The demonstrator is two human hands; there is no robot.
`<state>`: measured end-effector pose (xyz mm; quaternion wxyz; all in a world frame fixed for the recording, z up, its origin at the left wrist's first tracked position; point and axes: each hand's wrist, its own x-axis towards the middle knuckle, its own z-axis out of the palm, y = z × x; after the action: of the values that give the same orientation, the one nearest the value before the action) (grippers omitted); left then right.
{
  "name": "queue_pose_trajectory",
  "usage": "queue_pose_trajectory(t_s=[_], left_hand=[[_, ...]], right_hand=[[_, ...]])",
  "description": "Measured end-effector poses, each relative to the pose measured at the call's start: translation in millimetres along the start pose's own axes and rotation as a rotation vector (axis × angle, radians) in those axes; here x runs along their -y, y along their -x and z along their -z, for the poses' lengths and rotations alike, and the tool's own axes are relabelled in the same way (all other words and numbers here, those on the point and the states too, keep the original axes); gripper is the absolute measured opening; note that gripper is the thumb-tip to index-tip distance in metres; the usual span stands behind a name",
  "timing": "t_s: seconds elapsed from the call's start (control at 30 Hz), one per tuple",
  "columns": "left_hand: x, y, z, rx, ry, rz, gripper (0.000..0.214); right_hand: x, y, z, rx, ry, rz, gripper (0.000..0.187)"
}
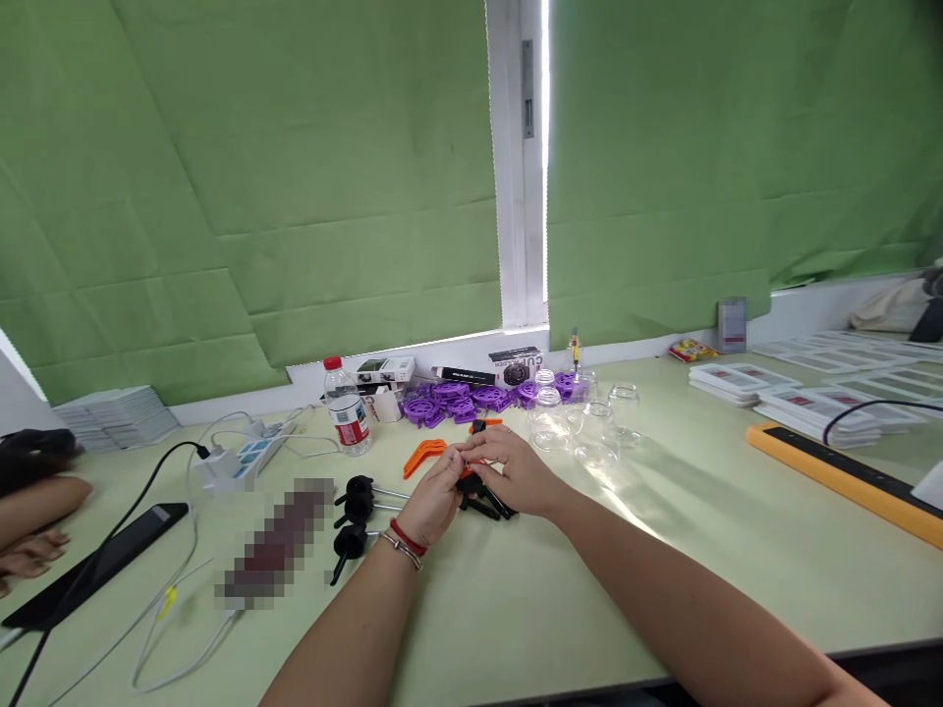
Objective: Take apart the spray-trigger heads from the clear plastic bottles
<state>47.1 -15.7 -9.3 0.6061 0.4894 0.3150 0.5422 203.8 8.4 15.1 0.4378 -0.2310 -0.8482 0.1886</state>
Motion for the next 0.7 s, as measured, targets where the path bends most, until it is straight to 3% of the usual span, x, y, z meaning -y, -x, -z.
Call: queue_pose_trajectory(t_s=[0.13,0.3,0.47,0.6,0.7], left_hand=[[-8,-1,3.7,-0.056,-0.044,-0.043,0.035],[-10,-1,9.1,0.002,-0.05,-0.063,0.036],[-7,-2,14.3,0.004,-0.045,-0.029,0.036],[-7,-2,13.6,0.054,-0.046,-0.021,0.042],[-7,-2,12.9,0.084,-0.027,0.012,0.043]], right_hand=[[-7,1,1,0.115,0.117,0.07,0.042],[-13,2,1,0.208,0.187,0.082,0.05],[-13,3,3,0.208,0.192,0.023,0.045],[-17,3,2,0.206,0.08,0.021,0.053],[-21,2,0,0.15,-0.003,0.036,0.048]])
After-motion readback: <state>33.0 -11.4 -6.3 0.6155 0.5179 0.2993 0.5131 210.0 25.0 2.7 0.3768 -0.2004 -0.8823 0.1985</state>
